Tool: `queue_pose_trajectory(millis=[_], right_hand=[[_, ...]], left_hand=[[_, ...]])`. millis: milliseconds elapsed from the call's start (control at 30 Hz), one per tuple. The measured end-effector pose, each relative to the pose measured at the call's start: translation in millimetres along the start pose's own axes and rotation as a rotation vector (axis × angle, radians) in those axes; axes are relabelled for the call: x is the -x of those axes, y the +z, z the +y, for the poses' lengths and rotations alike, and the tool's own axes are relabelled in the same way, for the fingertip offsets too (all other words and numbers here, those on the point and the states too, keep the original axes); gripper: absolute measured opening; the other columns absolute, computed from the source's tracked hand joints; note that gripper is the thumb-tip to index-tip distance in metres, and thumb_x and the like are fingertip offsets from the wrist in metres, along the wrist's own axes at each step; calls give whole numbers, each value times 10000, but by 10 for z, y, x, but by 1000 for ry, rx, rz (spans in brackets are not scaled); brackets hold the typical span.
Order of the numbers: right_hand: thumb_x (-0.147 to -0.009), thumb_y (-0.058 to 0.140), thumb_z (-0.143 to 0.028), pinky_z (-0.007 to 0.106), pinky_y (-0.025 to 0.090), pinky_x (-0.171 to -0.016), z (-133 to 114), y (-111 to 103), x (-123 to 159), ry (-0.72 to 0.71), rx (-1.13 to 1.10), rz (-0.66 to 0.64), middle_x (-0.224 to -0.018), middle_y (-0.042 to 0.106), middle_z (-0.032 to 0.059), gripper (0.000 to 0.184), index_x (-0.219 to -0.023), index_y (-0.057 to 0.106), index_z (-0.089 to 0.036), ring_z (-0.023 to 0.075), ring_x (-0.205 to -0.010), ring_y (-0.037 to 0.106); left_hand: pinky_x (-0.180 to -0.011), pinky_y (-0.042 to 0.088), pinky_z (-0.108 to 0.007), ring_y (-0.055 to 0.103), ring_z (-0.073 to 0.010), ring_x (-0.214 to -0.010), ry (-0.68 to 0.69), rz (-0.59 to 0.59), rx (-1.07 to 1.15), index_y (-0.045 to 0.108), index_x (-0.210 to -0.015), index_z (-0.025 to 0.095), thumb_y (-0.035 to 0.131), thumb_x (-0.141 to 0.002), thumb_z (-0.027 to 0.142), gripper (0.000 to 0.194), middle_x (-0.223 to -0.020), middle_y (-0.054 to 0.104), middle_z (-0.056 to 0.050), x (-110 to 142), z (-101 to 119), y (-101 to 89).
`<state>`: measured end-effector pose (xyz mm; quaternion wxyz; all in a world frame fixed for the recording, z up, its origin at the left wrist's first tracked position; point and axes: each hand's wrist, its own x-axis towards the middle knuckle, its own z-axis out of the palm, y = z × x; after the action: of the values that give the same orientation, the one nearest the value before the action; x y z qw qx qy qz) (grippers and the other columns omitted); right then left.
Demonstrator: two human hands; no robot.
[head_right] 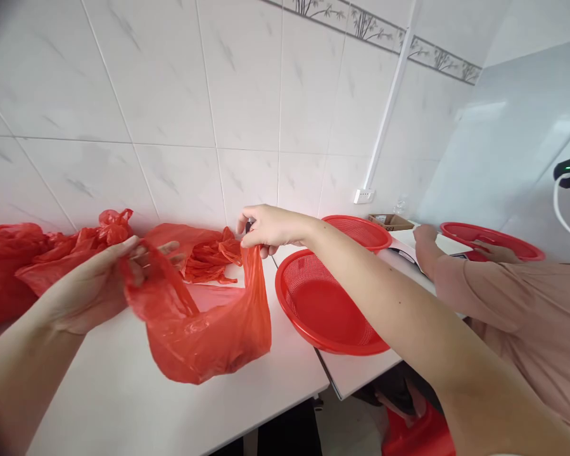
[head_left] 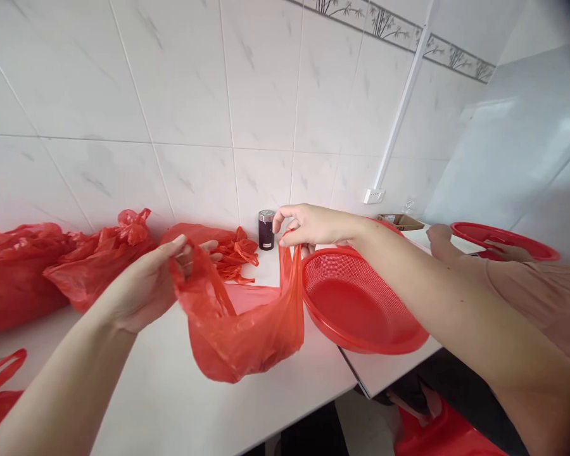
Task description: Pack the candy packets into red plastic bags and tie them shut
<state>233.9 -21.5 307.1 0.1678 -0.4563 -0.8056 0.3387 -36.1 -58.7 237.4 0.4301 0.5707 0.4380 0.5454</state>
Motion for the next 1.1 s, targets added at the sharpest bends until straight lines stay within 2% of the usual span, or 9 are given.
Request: queue_pose_trajectory(millis=[100,267,500,600,733,833,900,967,1100], right_hand=[[-781,634,-149,191,506,-472,-70,98,-20,-16,-14,-83,-745,602,-33,205,-945,518,-189,84,-507,606],[-813,613,-175,185,530,-511,-254,516,-166,-234,-180,-16,-745,588,-38,155,-914,497,-191,78,-559,613],[-831,644,-326,266,534,-708,-23,929,-462,-415,-206,126,-1036,622,29,321,-1087,472,-241,152,-956,606],[-858,605,-262,299,517,-735,217,1012,-502,-338,-223,32,-831,655,-4,177,-977,483,-213,132,-797,628],[-871,580,-224,271,510,-685,230,1141,-257,-370,-388,132,-755,614,-31,89,-864,492,-209,110,-691,618],[-851,636,-298,278,506,-727,109,1217,-31,-445,-460,35,-815,639,-19,170,-947,519,-222,130,-773,638],[-873,612,-349,297,498,-788,107,1262,-18,-451,-493,134,-941,659,14,205,-1018,532,-228,148,-888,640],[-931,519,-374,325,475,-876,200,1328,-137,-429,-553,272,-1069,648,39,231,-1118,516,-239,158,-1009,615],[-970,422,-346,360,410,-977,472,1556,-474,-326,-538,251,-1056,643,25,245,-1160,541,-246,163,-1066,578]], left_hand=[[-885,480,-355,629,-183,-1013,-117,-367,166,525,-1237,215,422,-949,402,359,-1046,678,-30,32,4,84],[-813,497,-309,600,-112,-733,-304,-572,-172,344,-1419,302,663,-810,400,695,-826,611,45,37,-88,188],[-616,444,-230,388,-74,-535,-423,-397,-196,664,-977,206,514,-846,581,424,-696,520,40,13,-251,178],[-501,357,-219,292,-79,-478,-424,-378,-68,645,-841,175,503,-860,568,418,-535,383,71,-6,-382,94],[-627,448,-264,501,-127,-596,-376,-362,-23,633,-854,187,476,-880,555,401,-642,597,-4,-10,-519,-29],[-717,493,-328,592,-179,-722,-317,-438,-1,654,-842,194,566,-847,483,302,-801,667,-45,19,-509,-93],[-756,492,-336,599,-198,-795,-250,-476,-99,670,-807,200,631,-806,411,215,-853,668,-46,44,-467,-108],[-750,477,-307,580,-179,-786,-167,-516,-233,682,-820,215,643,-781,314,113,-839,653,-24,65,-430,-91],[-552,400,-233,475,-115,-571,18,-492,-487,597,-718,225,491,-661,72,194,-619,533,53,80,-478,21]])
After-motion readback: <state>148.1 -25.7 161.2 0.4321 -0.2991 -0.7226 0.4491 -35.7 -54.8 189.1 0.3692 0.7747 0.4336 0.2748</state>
